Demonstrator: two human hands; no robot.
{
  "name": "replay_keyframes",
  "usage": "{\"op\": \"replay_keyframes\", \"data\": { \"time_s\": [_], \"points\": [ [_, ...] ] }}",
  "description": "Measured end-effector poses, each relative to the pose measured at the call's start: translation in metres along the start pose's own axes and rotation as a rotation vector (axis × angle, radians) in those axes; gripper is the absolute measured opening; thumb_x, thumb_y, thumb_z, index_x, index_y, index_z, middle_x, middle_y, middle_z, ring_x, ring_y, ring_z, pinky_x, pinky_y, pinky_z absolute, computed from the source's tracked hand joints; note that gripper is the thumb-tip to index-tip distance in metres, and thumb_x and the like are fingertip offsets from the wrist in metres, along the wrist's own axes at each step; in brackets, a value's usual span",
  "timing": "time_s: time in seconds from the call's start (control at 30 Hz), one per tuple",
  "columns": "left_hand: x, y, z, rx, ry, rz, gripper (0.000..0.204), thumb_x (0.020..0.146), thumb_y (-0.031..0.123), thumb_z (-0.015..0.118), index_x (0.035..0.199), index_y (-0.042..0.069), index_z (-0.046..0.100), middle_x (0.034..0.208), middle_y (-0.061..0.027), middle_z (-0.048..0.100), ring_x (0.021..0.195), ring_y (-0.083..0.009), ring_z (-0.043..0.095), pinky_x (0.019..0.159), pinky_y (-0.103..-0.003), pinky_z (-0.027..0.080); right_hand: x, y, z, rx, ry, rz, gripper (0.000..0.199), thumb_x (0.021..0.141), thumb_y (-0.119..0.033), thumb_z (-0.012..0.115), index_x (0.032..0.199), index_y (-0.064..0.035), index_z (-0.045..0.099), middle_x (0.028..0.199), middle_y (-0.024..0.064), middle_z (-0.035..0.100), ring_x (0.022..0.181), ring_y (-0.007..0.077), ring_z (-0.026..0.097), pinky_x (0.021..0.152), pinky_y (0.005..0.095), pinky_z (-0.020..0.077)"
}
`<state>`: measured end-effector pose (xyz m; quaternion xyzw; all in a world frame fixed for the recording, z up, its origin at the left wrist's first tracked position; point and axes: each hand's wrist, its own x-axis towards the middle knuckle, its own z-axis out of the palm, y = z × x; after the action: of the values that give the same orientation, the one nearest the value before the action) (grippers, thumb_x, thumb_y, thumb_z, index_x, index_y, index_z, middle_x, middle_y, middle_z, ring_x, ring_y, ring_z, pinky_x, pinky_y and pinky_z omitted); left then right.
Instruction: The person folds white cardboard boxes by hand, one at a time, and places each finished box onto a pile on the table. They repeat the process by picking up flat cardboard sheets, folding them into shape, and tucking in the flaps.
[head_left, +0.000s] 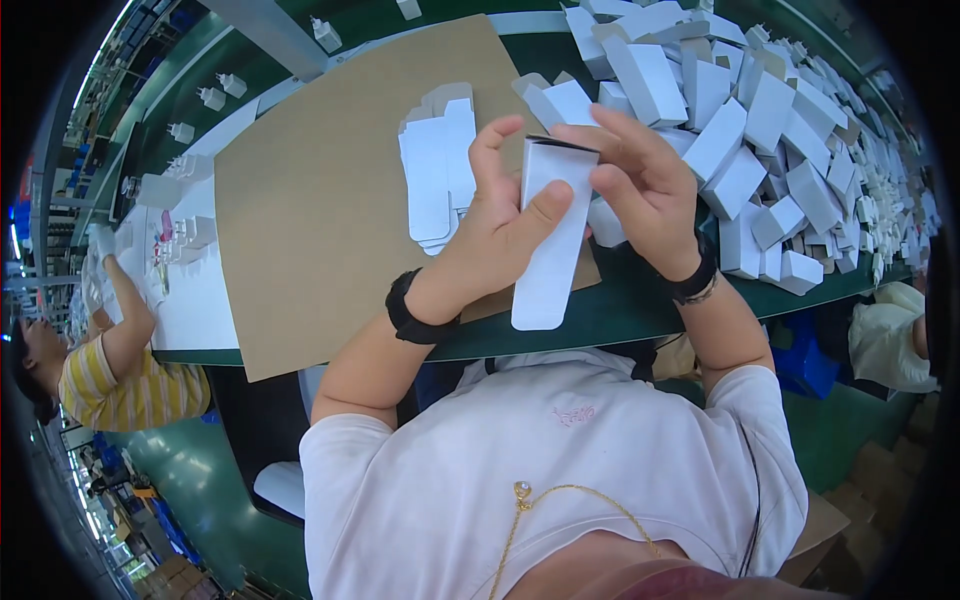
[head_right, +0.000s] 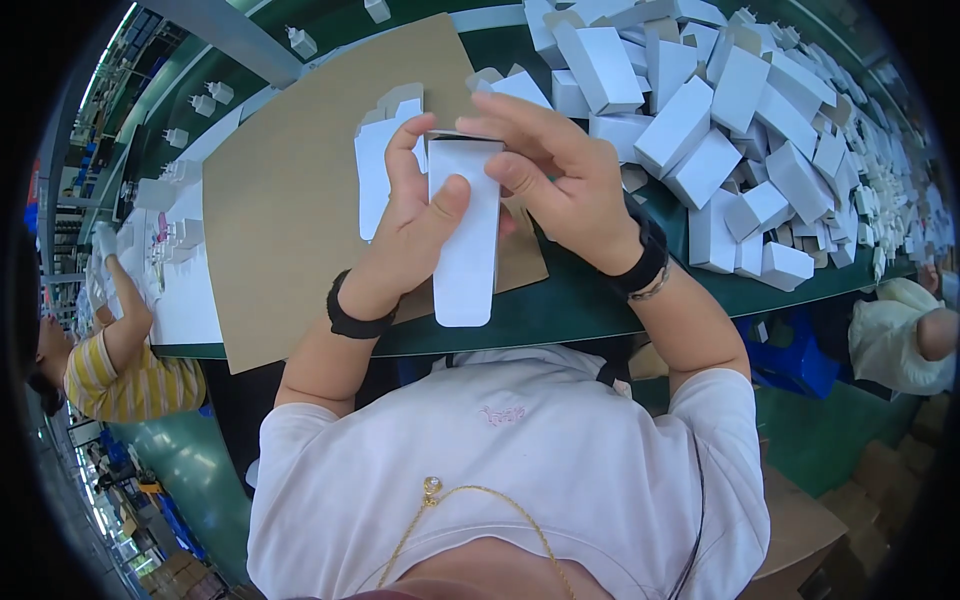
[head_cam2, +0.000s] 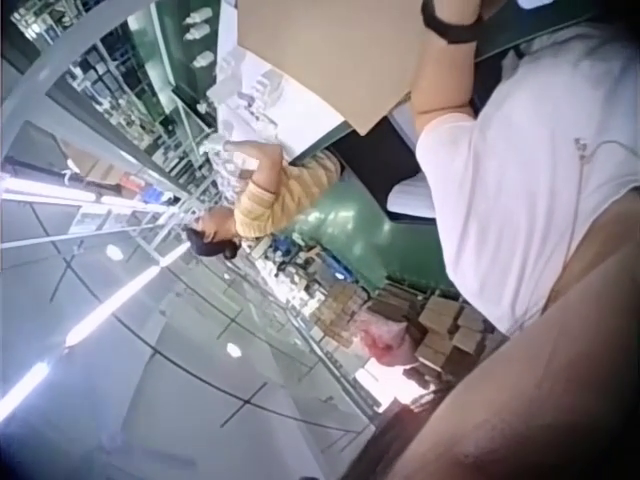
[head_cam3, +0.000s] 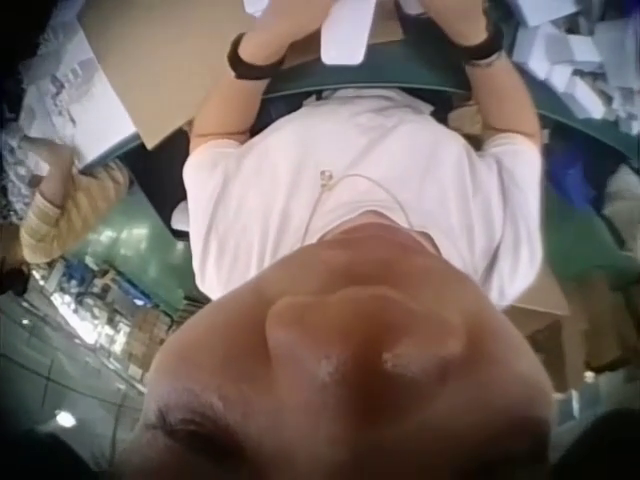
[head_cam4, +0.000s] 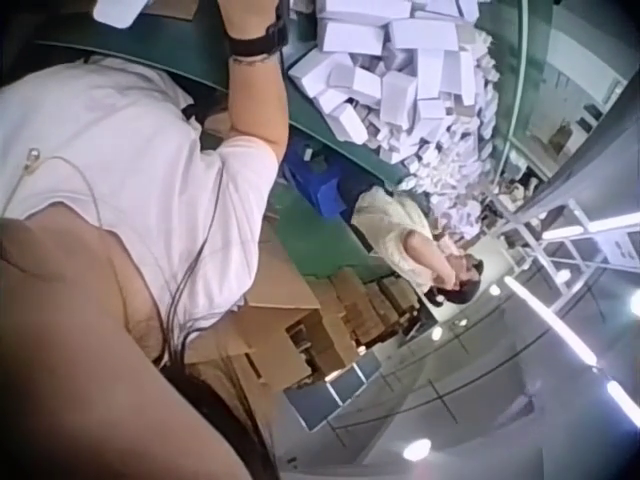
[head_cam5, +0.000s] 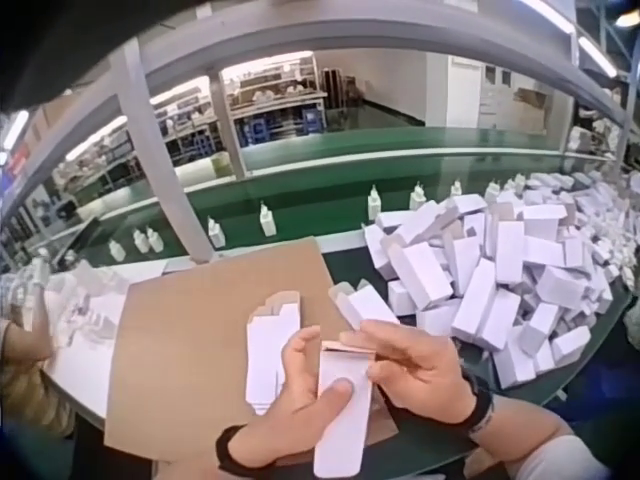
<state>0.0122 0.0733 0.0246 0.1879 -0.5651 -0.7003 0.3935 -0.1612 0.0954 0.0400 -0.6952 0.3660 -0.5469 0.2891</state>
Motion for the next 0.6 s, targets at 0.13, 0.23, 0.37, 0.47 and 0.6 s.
{"op": "replay_keyframes", "data": {
  "time_s": [0.13,0.23,0.37,0.47,0.6],
  "points": [
    [-0.001,-0.001,-0.013,0.254,-0.086,0.002,0.073,0.089,0.026,0.057,0.133,0.007,0.002,0.097,-0.0167,0.057,0.081,-0.0187,0.060,0.069,-0.029,0.048,0.009,-0.003,-0.010,0.072,-0.119,0.202,0.030,0.086,-0.021,0.059,0.108,-0.0010,0.064,0.104,0.0100,0.065,0.092,0.0134,0.060,0.083,0.0245,0.0457],
    [-0.004,0.004,-0.016,0.332,-0.134,0.057,0.079,0.088,0.028,0.059,0.135,0.009,-0.001,0.109,-0.0159,0.053,0.084,-0.0199,0.060,0.071,-0.031,0.050,0.014,-0.011,-0.010,0.070,-0.114,0.337,0.028,0.083,-0.011,0.058,0.108,-0.0014,0.064,0.101,0.0092,0.066,0.089,0.0125,0.060,0.081,0.0237,0.0460],
    [-0.003,0.000,-0.019,0.452,-0.140,0.150,0.079,0.087,0.026,0.060,0.135,0.009,0.000,0.108,-0.0160,0.053,0.085,-0.0199,0.060,0.071,-0.031,0.050,0.016,-0.013,-0.009,0.148,-0.101,0.423,0.028,0.083,-0.012,0.058,0.109,-0.0016,0.064,0.095,0.0084,0.066,0.086,0.0120,0.060,0.079,0.0235,0.0464],
    [-0.002,0.002,-0.018,0.539,-0.126,0.263,0.078,0.087,0.025,0.060,0.135,0.010,0.001,0.106,-0.0155,0.055,0.084,-0.0194,0.060,0.071,-0.030,0.049,0.016,-0.012,-0.010,0.128,-0.132,0.393,0.028,0.085,-0.015,0.058,0.109,-0.0012,0.063,0.097,0.0092,0.066,0.087,0.0127,0.060,0.080,0.0234,0.0464],
    [-0.004,0.013,-0.011,0.266,-0.044,-0.040,0.075,0.086,0.029,0.061,0.132,0.006,0.007,0.099,-0.0175,0.054,0.087,-0.0232,0.058,0.076,-0.031,0.046,0.010,0.007,-0.008,0.128,-0.211,0.116,0.032,0.087,-0.019,0.057,0.112,0.0002,0.060,0.110,0.0126,0.063,0.094,0.0146,0.059,0.079,0.0239,0.0465]
  ]
}}
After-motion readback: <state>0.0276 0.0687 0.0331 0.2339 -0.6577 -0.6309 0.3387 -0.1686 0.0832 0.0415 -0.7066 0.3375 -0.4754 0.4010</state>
